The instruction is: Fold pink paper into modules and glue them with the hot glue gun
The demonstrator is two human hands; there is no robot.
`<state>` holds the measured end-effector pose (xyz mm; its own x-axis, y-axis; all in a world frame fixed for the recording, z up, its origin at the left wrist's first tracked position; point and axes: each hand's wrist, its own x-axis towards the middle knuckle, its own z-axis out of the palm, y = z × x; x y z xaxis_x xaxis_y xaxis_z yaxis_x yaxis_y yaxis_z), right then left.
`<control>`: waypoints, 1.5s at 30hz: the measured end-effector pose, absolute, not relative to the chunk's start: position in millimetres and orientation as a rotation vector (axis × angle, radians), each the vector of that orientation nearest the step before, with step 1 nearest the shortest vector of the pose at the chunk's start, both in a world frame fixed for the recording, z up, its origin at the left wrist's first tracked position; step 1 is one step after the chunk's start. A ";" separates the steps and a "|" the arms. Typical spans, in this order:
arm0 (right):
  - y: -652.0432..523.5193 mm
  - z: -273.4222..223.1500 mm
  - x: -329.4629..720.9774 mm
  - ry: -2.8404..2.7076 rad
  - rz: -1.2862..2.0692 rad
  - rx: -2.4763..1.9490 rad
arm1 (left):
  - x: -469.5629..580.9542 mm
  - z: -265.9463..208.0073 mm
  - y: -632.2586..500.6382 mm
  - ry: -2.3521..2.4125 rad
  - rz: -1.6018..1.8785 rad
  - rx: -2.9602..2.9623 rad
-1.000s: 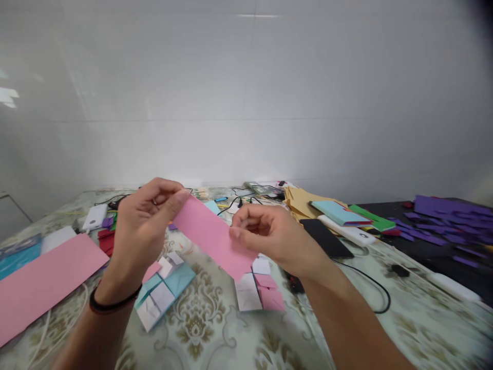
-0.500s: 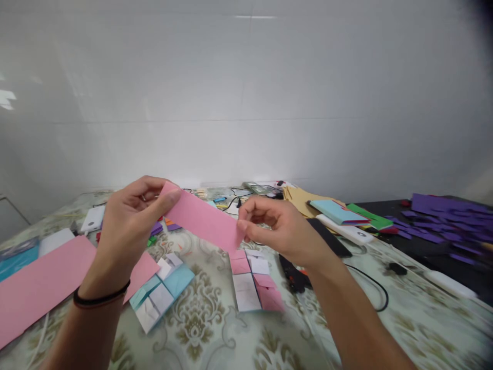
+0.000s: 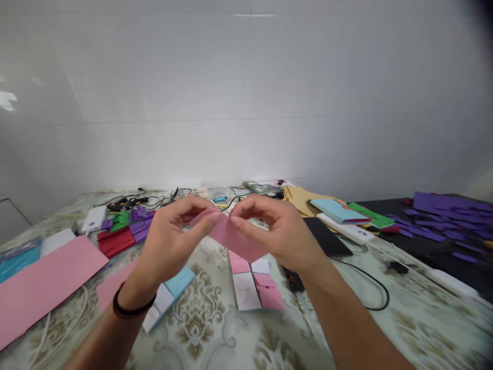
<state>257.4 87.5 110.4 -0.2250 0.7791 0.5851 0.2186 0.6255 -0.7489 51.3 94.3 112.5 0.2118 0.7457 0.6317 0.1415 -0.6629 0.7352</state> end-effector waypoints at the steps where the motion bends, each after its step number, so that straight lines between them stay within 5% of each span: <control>1: 88.1 110.3 257.3 -1.762 0.648 -0.815 | 52.9 110.6 94.8 0.803 1.461 1.961; 13: 84.6 112.3 251.5 -1.809 0.616 -0.831 | 51.0 112.4 94.0 0.846 1.413 2.048; 27: 90.0 116.6 276.5 -1.703 0.510 -0.887 | 5.9 133.6 108.7 0.935 2.085 1.563; 45: 80.6 114.4 255.4 -1.837 0.304 -0.811 | 32.9 130.1 89.1 0.887 1.431 2.226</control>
